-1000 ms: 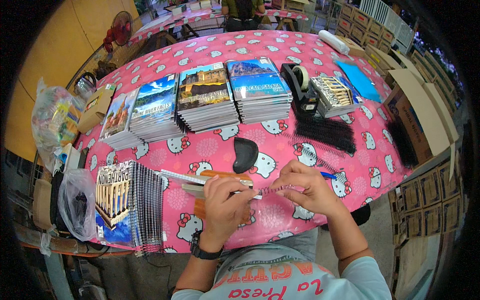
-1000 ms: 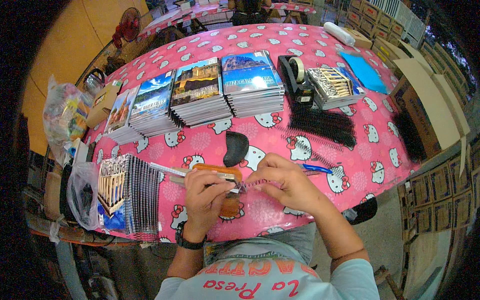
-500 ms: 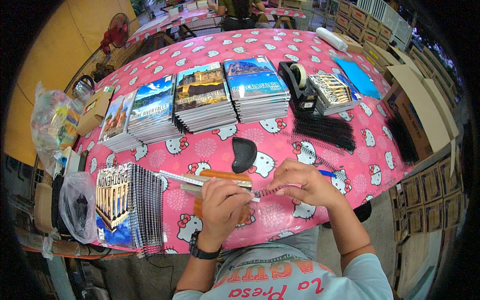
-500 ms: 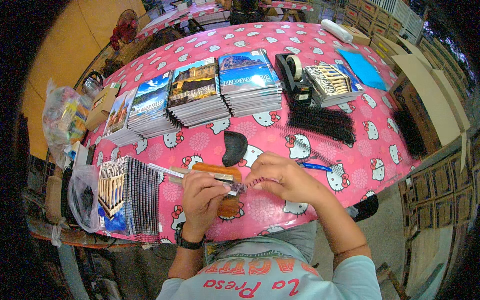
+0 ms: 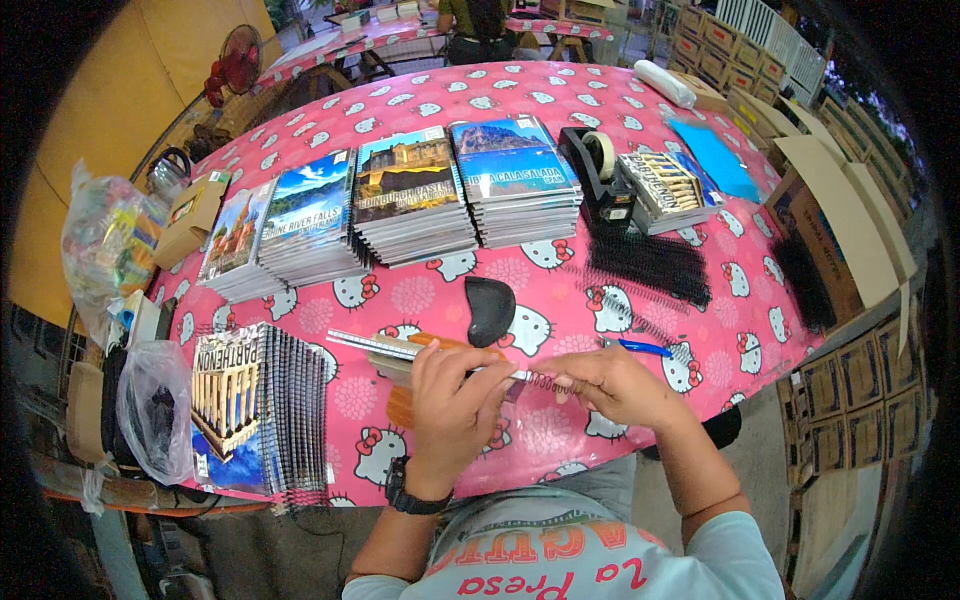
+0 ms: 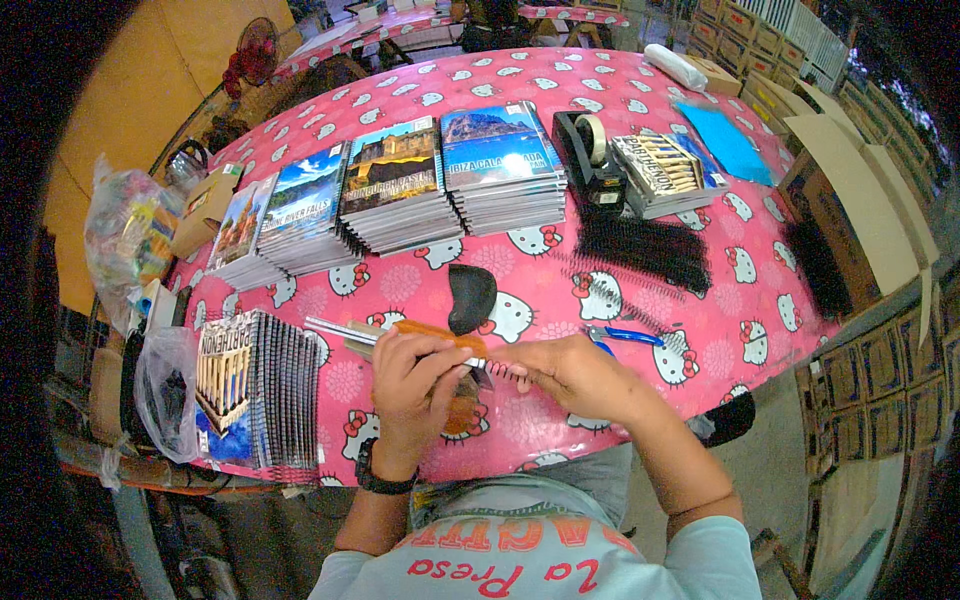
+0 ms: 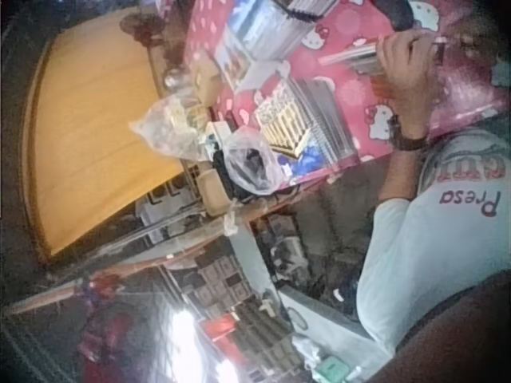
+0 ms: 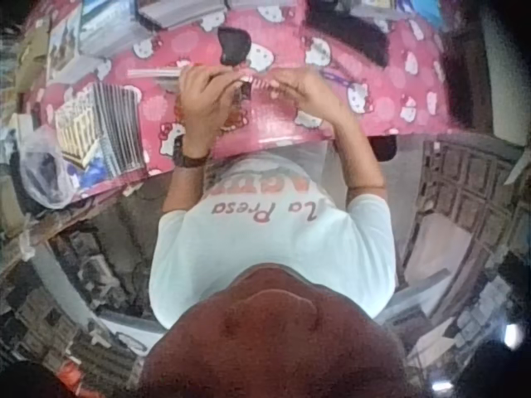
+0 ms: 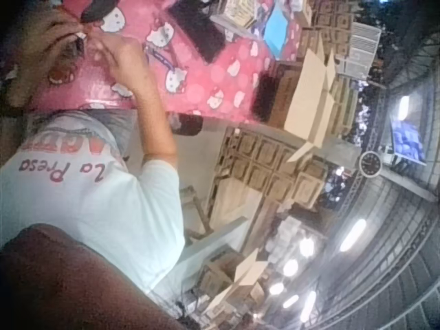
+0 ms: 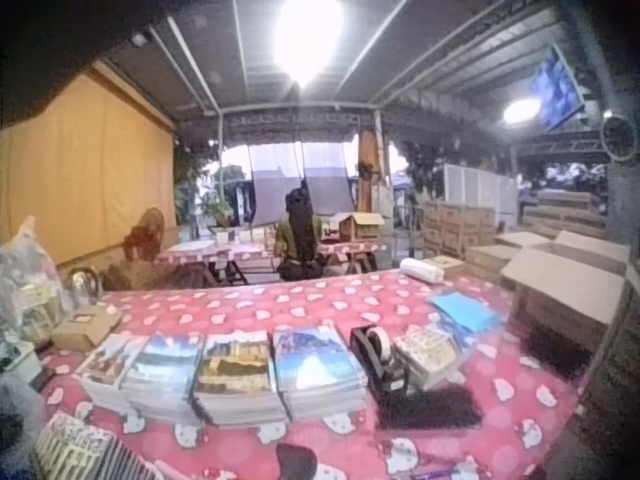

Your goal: The person binds notebooks by manually inserting a plastic spiral through the pre-punched holes of a stack of covers and pages, then places each finished notebook into a plastic bag.

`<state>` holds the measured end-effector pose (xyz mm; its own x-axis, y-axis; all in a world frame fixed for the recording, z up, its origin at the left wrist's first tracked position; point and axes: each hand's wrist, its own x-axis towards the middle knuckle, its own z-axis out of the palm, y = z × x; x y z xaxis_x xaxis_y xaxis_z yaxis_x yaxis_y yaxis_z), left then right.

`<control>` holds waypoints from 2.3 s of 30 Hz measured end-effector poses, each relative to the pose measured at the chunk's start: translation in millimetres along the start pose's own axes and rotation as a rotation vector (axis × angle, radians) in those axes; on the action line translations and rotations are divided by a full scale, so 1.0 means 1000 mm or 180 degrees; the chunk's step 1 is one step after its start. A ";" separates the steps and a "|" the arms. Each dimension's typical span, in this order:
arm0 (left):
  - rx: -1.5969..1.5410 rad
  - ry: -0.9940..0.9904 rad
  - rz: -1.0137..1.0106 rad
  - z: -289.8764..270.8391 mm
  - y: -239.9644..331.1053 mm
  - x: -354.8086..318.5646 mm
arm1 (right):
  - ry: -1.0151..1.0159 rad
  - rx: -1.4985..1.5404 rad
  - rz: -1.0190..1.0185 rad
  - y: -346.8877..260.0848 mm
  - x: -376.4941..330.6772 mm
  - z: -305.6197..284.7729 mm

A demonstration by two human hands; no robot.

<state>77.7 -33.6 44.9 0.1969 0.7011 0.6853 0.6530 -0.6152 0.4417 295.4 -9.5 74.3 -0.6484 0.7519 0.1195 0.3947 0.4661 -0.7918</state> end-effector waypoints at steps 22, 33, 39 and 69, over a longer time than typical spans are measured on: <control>-0.0922 -0.0828 0.1504 -0.108 0.078 0.025 | 0.0074 -0.0386 0.0143 0.089 0.068 0.019; -0.1147 -0.0963 0.1556 -0.104 0.080 0.033 | -0.0268 -0.1559 -0.0220 0.109 0.121 0.042; -0.0883 -0.0985 0.1296 -0.085 0.066 0.039 | -0.0442 -0.1512 -0.0265 0.102 0.076 0.035; 0.0042 -0.1183 0.0099 -0.009 -0.004 0.020 | 0.0976 -0.1739 0.0548 0.091 -0.003 0.044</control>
<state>72.4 -20.8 62.6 0.4672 0.7666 0.4404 0.6515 -0.6353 0.4148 304.4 9.8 -24.3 -0.3629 0.8983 0.2477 0.8031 0.4363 -0.4059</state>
